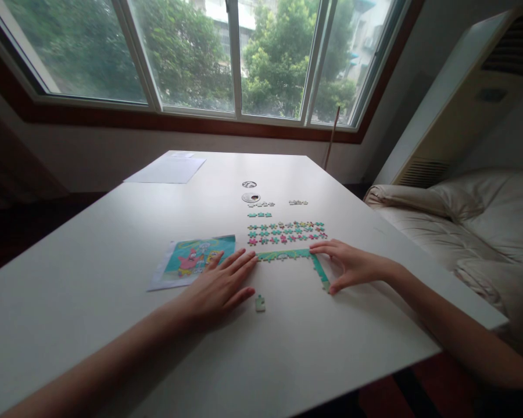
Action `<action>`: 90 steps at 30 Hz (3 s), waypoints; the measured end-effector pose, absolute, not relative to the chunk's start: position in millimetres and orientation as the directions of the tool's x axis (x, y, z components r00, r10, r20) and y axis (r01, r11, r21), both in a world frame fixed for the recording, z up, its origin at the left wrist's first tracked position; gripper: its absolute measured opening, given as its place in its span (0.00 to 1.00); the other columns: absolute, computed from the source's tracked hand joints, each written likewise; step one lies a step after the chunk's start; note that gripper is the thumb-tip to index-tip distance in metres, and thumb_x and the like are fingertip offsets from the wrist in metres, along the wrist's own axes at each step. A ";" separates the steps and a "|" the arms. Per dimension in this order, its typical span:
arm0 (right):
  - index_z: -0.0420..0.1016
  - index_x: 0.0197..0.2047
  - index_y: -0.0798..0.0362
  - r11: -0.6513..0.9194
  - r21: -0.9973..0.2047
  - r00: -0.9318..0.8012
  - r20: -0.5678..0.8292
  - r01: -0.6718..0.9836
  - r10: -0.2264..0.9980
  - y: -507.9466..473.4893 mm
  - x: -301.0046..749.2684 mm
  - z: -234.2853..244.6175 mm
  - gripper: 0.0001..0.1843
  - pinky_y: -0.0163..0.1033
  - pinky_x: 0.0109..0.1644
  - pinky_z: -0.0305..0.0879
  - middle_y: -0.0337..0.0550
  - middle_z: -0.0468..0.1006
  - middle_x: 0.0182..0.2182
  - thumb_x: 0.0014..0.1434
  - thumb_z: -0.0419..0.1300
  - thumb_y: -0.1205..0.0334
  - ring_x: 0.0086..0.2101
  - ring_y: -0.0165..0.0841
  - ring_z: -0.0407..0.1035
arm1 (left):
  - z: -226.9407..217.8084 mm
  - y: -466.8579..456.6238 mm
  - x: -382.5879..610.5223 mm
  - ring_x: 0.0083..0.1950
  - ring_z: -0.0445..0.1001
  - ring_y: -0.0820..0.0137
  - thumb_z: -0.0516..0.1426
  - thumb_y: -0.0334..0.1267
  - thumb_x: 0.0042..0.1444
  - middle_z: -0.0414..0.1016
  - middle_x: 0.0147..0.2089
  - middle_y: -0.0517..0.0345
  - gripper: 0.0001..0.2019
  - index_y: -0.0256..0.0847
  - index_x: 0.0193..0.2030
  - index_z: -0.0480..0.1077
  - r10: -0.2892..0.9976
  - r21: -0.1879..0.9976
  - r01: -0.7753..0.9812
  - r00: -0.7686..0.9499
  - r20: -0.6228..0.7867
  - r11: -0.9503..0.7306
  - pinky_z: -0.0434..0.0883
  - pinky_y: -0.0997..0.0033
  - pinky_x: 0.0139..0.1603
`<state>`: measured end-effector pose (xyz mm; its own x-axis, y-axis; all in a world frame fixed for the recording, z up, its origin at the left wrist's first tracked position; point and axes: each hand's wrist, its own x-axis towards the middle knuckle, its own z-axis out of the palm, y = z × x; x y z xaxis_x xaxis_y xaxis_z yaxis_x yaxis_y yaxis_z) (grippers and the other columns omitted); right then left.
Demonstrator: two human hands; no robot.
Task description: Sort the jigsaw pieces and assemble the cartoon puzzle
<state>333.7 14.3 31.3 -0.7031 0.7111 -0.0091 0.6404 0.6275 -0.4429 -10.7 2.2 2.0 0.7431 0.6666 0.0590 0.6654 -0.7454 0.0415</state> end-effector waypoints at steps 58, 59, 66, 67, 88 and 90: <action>0.53 0.62 0.53 0.556 -0.499 -0.690 -0.123 0.664 0.713 5.6 336.2 41.2 0.39 0.44 0.61 0.50 0.52 0.58 0.57 0.51 0.57 0.44 0.57 0.41 0.52 | 32.7 -36.4 -21.5 0.51 0.67 0.60 0.51 0.42 0.59 0.67 0.53 0.52 0.19 0.45 0.57 0.59 0.457 0.147 0.443 0.887 0.073 -0.884 0.63 0.58 0.53; 0.53 0.61 0.54 0.559 -0.497 -0.689 -0.116 0.664 0.716 6.0 335.6 40.5 0.39 0.44 0.61 0.50 0.52 0.58 0.57 0.52 0.57 0.44 0.57 0.41 0.52 | 32.8 -36.6 -21.4 0.51 0.67 0.60 0.51 0.42 0.59 0.67 0.53 0.51 0.19 0.46 0.57 0.59 0.453 0.141 0.440 0.889 0.072 -0.887 0.63 0.58 0.53; 0.55 0.60 0.54 0.577 -0.489 -0.694 -0.084 0.654 0.715 8.1 334.9 36.3 0.38 0.44 0.61 0.49 0.52 0.59 0.56 0.51 0.59 0.45 0.57 0.40 0.53 | 31.7 -36.6 -21.3 0.50 0.67 0.60 0.51 0.42 0.59 0.67 0.53 0.51 0.19 0.46 0.57 0.59 0.438 0.121 0.427 0.895 0.086 -0.896 0.64 0.58 0.52; 0.56 0.60 0.54 0.578 -0.486 -0.694 -0.087 0.656 0.714 8.2 335.0 36.2 0.38 0.44 0.61 0.49 0.52 0.59 0.56 0.51 0.59 0.45 0.57 0.40 0.53 | 31.3 -36.5 -21.6 0.50 0.67 0.60 0.50 0.42 0.59 0.67 0.52 0.51 0.18 0.46 0.57 0.59 0.437 0.122 0.426 0.895 0.088 -0.897 0.64 0.58 0.52; 0.54 0.60 0.54 0.602 -0.472 -0.711 -0.078 0.644 0.699 8.9 337.2 34.9 0.34 0.44 0.61 0.50 0.52 0.59 0.56 0.54 0.56 0.47 0.57 0.39 0.53 | 29.0 -36.0 -23.3 0.50 0.66 0.59 0.50 0.41 0.60 0.67 0.53 0.50 0.18 0.46 0.58 0.59 0.419 0.091 0.411 0.903 0.100 -0.907 0.64 0.56 0.52; 0.55 0.60 0.53 0.603 -0.473 -0.711 -0.075 0.642 0.699 8.7 337.0 35.1 0.34 0.44 0.61 0.50 0.51 0.59 0.56 0.54 0.56 0.47 0.57 0.39 0.53 | 28.9 -35.7 -23.5 0.50 0.67 0.60 0.50 0.41 0.60 0.67 0.53 0.51 0.18 0.46 0.57 0.59 0.414 0.089 0.406 0.904 0.107 -0.910 0.64 0.56 0.52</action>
